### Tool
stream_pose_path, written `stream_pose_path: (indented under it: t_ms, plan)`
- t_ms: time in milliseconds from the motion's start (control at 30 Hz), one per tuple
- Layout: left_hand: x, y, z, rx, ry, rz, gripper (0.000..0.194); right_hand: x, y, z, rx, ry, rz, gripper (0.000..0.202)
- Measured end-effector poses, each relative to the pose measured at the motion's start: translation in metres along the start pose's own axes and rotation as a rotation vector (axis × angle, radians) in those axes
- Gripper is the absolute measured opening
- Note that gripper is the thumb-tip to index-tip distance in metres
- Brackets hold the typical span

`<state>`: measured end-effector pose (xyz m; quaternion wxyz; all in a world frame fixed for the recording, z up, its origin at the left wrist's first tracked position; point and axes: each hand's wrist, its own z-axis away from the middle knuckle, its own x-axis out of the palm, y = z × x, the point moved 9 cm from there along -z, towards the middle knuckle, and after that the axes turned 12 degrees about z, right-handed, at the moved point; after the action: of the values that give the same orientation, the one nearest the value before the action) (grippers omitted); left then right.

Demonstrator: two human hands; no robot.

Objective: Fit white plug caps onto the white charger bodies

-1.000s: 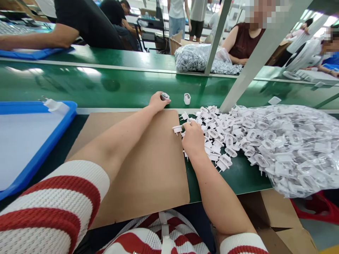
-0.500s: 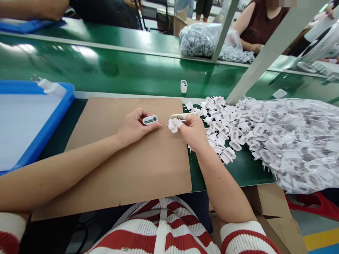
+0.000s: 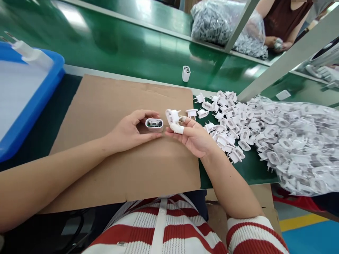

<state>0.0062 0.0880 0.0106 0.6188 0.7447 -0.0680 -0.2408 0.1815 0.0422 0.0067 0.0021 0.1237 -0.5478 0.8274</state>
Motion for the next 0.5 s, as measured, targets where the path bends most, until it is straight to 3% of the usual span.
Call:
stream_pose_path:
  t_ms: [133,300,400,500]
  plan:
    - [0.002,0.005,0.0,0.069,-0.04,-0.036,0.028,-0.001,-0.003,0.0,-0.033,0.043,0.028,0.035]
    - [0.007,0.01,0.001,0.113,-0.073,-0.036,0.028,-0.007,-0.003,-0.002,-0.102,0.118,0.208,0.03]
    - [0.01,0.014,0.003,0.134,-0.092,-0.029,0.027,-0.013,-0.026,0.007,-0.369,0.316,0.551,0.021]
    - [0.014,0.015,0.004,0.148,-0.096,-0.033,0.028,0.004,-0.049,0.026,-0.685,0.44,0.949,0.02]
